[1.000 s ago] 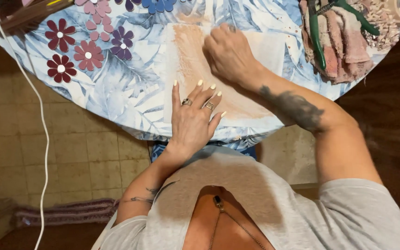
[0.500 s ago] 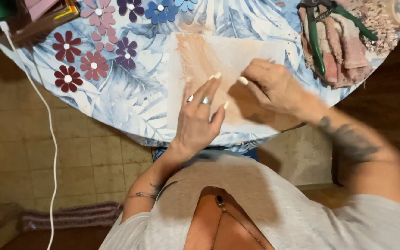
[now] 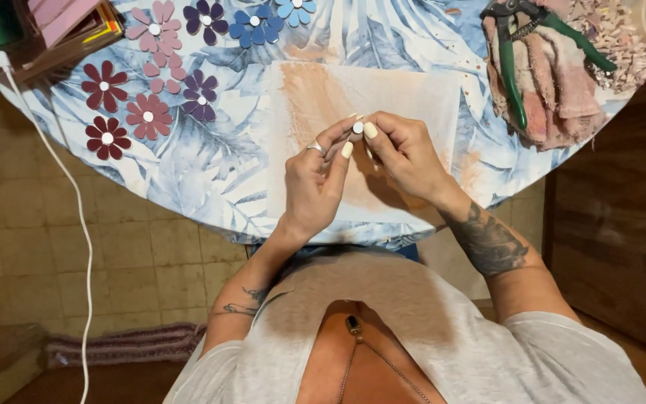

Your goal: Sanding the edges of small mosaic pieces on a sheet of sandpaper to smooth them.

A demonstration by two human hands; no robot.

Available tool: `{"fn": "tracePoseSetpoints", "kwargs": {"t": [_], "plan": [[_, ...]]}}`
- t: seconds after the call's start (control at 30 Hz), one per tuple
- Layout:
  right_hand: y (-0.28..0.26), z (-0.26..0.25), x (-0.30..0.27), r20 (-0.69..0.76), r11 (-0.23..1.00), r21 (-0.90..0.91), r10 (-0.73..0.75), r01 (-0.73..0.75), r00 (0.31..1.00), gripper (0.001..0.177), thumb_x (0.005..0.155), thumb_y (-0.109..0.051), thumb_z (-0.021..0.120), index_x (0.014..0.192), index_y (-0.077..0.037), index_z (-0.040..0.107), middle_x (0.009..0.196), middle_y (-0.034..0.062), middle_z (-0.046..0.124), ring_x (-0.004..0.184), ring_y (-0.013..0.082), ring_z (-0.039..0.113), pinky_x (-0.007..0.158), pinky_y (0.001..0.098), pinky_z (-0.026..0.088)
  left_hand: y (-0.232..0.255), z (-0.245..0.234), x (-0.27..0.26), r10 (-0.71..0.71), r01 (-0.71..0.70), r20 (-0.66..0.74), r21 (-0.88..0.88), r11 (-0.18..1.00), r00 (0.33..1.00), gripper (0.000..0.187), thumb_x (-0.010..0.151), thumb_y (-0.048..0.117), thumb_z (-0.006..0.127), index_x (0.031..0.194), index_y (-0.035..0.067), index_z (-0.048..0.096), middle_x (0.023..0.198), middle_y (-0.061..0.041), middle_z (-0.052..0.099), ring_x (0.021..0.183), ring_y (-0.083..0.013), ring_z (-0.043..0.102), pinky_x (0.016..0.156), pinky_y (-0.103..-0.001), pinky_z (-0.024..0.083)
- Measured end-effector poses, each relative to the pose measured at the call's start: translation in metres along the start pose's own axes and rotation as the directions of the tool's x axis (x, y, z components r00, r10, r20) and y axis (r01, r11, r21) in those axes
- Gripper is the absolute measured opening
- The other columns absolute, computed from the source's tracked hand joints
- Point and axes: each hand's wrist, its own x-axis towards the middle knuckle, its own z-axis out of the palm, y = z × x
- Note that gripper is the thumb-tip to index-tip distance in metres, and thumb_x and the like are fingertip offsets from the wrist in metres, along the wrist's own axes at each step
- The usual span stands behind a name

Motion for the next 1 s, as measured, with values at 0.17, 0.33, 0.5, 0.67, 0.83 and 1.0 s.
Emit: {"fn": "tracePoseSetpoints", "kwargs": {"t": [0.17,0.33,0.5,0.67,0.83,1.0], "plan": [[0.002,-0.002,-0.002,0.024,1.000,0.022,0.017,-0.018,1.000,0.030,0.091,-0.009,0.041,0.063,-0.005,0.051,0.044,0.0038,0.045,0.046,0.0102,0.042,0.047,0.0220,0.037,0.002,0.001,-0.002,-0.007,0.007,-0.002,0.003,1.000,1.000,0.027,0.084,-0.006,0.042,0.109,-0.006,0.052,0.101,-0.019,0.059,0.095,-0.0254,0.058,0.081,-0.032,0.048],[0.001,-0.002,-0.003,0.052,0.993,0.108,0.040,-0.046,0.998,0.030,0.091,-0.011,0.040,0.065,-0.005,0.052,0.045,0.0036,0.046,0.046,0.0095,0.041,0.048,0.0201,0.037,-0.003,0.004,-0.001,0.010,-0.010,-0.025,0.005,1.000,1.000,0.024,0.082,-0.005,0.049,0.106,-0.007,0.052,0.097,-0.019,0.060,0.093,-0.0271,0.059,0.077,-0.031,0.049],[0.003,-0.001,-0.007,0.073,0.979,0.186,0.071,-0.084,0.995,0.028,0.091,-0.010,0.040,0.067,-0.004,0.053,0.046,0.0030,0.046,0.047,0.0087,0.042,0.050,0.0199,0.038,-0.002,0.005,-0.001,0.072,-0.065,-0.062,0.112,0.992,0.995,0.021,0.079,-0.003,0.056,0.101,-0.005,0.056,0.091,-0.017,0.062,0.086,-0.0252,0.062,0.071,-0.028,0.052],[0.008,-0.005,-0.010,0.118,0.970,0.219,0.084,-0.109,0.989,0.029,0.091,-0.011,0.040,0.066,-0.003,0.052,0.047,0.0035,0.046,0.047,0.0090,0.041,0.050,0.0204,0.038,-0.003,0.003,-0.004,0.118,-0.102,-0.064,0.209,0.973,0.991,0.017,0.078,0.000,0.060,0.094,-0.003,0.059,0.086,-0.015,0.064,0.080,-0.0238,0.064,0.065,-0.025,0.053],[0.005,-0.007,-0.011,0.136,0.966,0.211,0.124,-0.151,0.983,0.026,0.091,-0.012,0.044,0.069,-0.002,0.054,0.046,0.0040,0.045,0.046,0.0096,0.041,0.049,0.0202,0.038,0.004,-0.001,-0.005,0.176,-0.175,0.016,0.258,0.950,0.984,0.020,0.078,-0.003,0.056,0.098,-0.001,0.059,0.089,-0.016,0.062,0.082,-0.0260,0.063,0.067,-0.028,0.053],[0.000,-0.007,-0.014,0.153,0.969,0.185,0.137,-0.164,0.979,0.023,0.089,-0.011,0.048,0.068,-0.002,0.053,0.046,0.0028,0.045,0.046,0.0080,0.041,0.049,0.0188,0.038,0.006,-0.003,-0.007,0.188,-0.195,0.051,0.263,0.945,0.981,0.022,0.077,-0.004,0.055,0.099,-0.001,0.059,0.090,-0.016,0.062,0.083,-0.0262,0.063,0.069,-0.029,0.052]]}}
